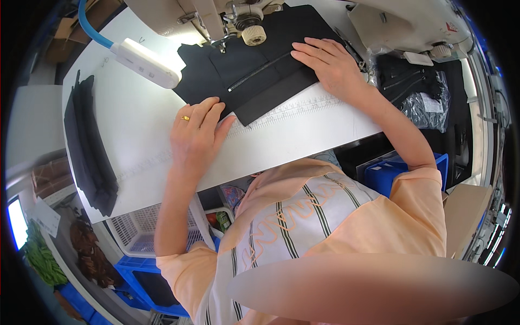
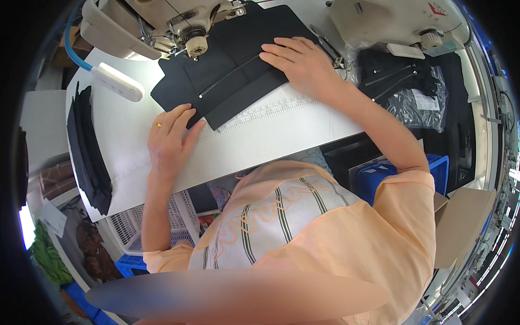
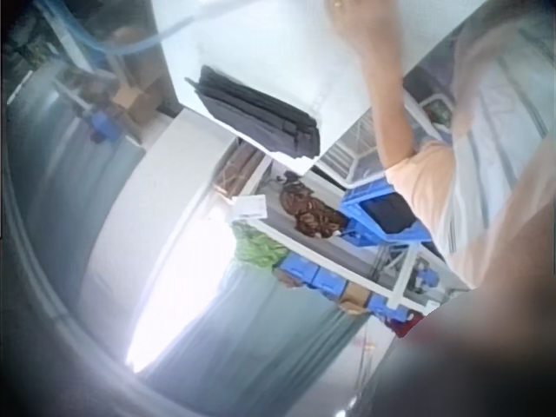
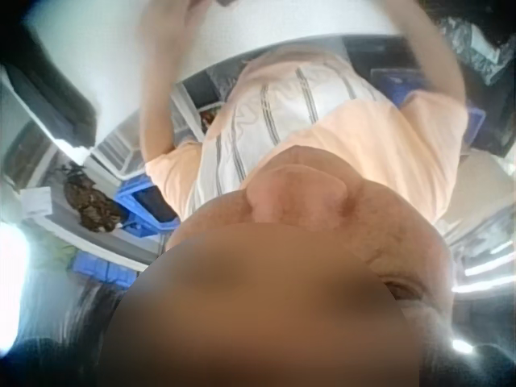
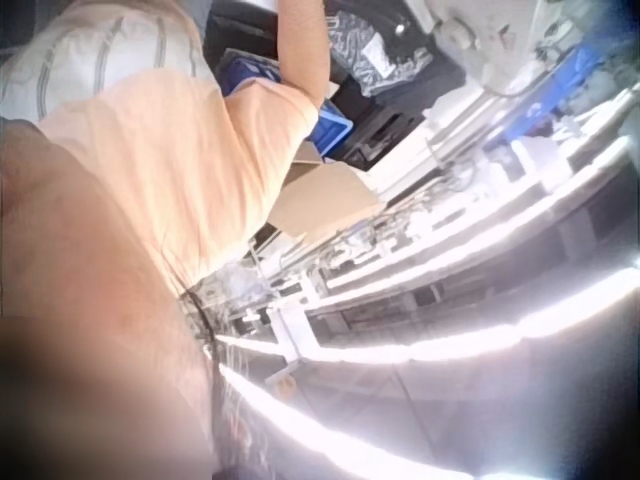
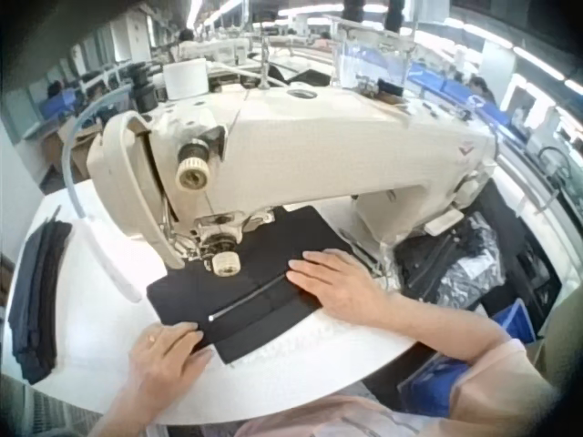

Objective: Sewing a zipper onto a black fabric piece using an industrial sewing machine.

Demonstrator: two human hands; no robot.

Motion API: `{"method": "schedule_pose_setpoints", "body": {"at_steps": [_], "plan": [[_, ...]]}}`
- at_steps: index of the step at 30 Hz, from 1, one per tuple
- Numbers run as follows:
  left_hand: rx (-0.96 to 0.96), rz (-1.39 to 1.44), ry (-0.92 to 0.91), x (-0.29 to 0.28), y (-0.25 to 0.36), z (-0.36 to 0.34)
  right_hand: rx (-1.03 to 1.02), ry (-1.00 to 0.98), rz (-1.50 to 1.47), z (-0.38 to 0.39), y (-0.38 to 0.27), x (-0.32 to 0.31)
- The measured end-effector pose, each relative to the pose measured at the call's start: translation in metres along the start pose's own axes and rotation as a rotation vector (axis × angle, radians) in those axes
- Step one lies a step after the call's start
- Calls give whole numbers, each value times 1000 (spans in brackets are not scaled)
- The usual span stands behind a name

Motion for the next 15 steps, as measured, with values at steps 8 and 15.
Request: {"method": "schedule_pose_setpoints", "body": {"at_steps": [8, 15], "plan": [[-43, 38, -111, 7, 0, -12, 36, 24, -103, 1, 3, -4], [76, 85, -144, 33, 20, -34, 169, 60, -123, 10, 21, -32]]}}
Point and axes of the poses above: each hand's wrist, its own z-axis away from the middle knuckle, its own x-axis out of the palm, y = z × x, the point moved 8 cm from there along -z, towards the middle knuckle, and after that the axes turned 9 degrees about -z, right-handed, at the moved point
